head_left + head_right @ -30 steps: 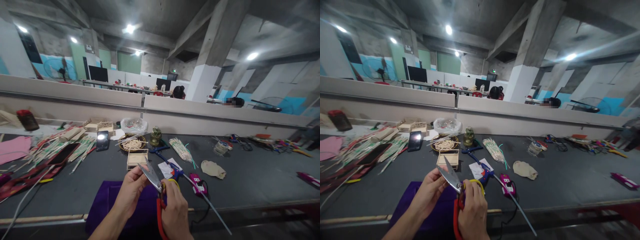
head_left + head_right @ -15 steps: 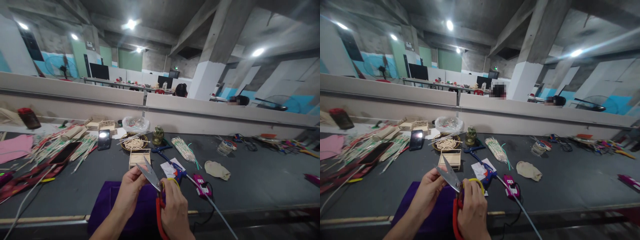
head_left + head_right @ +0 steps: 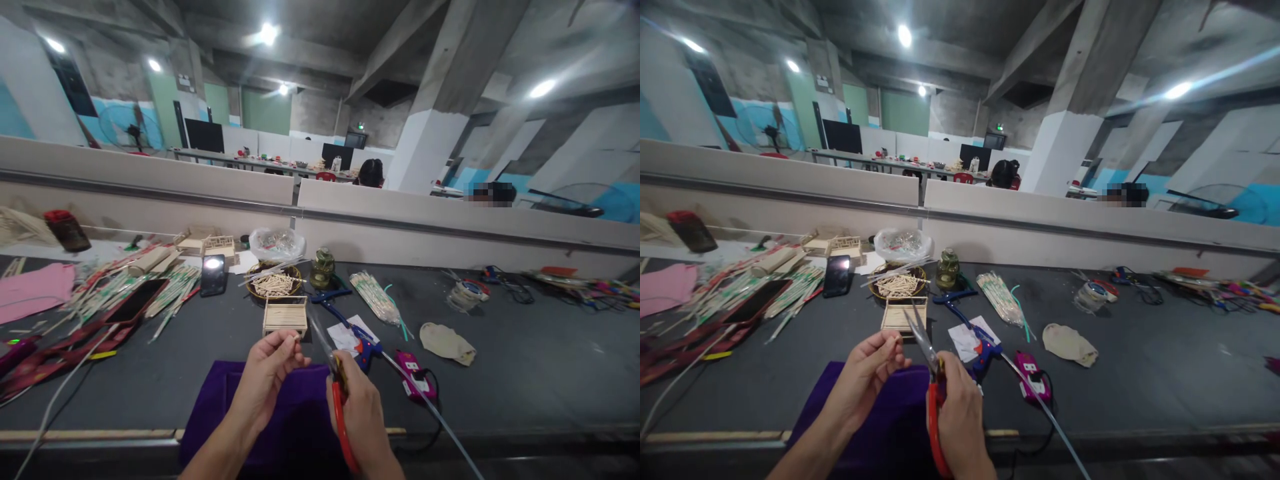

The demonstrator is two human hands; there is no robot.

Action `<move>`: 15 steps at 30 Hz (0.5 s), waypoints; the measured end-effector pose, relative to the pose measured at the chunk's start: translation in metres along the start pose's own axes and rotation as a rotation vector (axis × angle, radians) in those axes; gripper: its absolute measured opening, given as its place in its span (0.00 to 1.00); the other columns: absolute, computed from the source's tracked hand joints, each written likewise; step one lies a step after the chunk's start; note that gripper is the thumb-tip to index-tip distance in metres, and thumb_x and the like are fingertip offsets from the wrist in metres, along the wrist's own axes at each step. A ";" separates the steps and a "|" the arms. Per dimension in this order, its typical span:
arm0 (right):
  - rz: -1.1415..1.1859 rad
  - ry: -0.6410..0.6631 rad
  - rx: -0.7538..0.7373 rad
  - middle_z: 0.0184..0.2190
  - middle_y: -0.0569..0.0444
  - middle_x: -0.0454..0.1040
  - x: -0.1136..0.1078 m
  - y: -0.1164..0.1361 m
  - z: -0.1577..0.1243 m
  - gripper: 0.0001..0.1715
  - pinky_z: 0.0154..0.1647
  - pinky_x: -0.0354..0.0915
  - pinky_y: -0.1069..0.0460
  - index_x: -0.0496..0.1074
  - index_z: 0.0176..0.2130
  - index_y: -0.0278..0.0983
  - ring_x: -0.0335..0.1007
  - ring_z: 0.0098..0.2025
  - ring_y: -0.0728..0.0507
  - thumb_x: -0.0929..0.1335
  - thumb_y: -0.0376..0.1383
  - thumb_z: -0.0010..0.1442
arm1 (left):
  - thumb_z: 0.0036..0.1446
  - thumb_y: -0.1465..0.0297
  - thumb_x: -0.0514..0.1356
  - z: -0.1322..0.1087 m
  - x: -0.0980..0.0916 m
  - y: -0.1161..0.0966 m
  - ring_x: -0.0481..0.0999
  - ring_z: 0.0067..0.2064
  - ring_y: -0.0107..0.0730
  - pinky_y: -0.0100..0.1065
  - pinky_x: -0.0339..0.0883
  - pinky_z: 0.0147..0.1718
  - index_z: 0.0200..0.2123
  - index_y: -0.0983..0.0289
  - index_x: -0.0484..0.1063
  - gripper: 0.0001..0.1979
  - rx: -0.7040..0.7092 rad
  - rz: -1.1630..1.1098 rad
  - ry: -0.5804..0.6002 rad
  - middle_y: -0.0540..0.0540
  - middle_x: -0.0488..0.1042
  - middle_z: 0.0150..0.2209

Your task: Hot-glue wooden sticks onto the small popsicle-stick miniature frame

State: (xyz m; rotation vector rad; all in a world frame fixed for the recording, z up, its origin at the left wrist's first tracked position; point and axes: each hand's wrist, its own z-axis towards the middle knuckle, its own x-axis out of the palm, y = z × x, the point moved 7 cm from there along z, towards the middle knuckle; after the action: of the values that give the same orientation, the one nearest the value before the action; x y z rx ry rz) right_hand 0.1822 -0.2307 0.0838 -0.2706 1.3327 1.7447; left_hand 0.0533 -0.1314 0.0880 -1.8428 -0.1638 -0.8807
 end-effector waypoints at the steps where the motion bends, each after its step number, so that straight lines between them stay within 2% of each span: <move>1: -0.029 0.004 -0.019 0.38 0.50 0.74 0.001 0.003 -0.001 0.19 0.41 0.65 0.52 0.66 0.49 0.38 0.72 0.40 0.43 0.60 0.27 0.59 | 0.45 0.68 0.71 0.001 0.000 0.000 0.72 0.25 0.25 0.31 0.73 0.33 0.31 0.67 0.76 0.11 -0.001 0.011 0.011 0.50 0.73 0.25; 6: -0.192 0.024 -0.095 0.38 0.48 0.71 0.004 0.016 -0.002 0.22 0.41 0.64 0.49 0.66 0.47 0.36 0.69 0.41 0.41 0.60 0.24 0.53 | 0.49 0.67 0.69 0.006 -0.002 0.000 0.74 0.28 0.29 0.29 0.70 0.32 0.31 0.67 0.77 0.09 0.049 0.098 0.072 0.54 0.76 0.27; 10: -0.251 0.062 -0.112 0.38 0.48 0.69 0.005 0.018 -0.003 0.25 0.39 0.63 0.49 0.65 0.49 0.35 0.67 0.41 0.39 0.61 0.24 0.51 | 0.46 0.66 0.70 0.008 -0.005 -0.004 0.74 0.27 0.29 0.29 0.69 0.30 0.30 0.66 0.77 0.10 0.095 0.144 0.047 0.53 0.77 0.27; 15: -0.246 0.082 -0.112 0.38 0.48 0.69 0.006 0.016 -0.004 0.24 0.40 0.61 0.49 0.64 0.49 0.35 0.66 0.41 0.40 0.60 0.24 0.52 | 0.44 0.69 0.71 0.008 -0.007 -0.005 0.73 0.26 0.28 0.28 0.67 0.29 0.30 0.65 0.76 0.09 0.112 0.179 0.038 0.51 0.76 0.26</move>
State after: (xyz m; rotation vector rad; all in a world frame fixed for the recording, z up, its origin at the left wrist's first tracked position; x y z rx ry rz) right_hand 0.1655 -0.2314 0.0894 -0.5510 1.2046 1.6154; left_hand 0.0498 -0.1205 0.0860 -1.7066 -0.0227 -0.7664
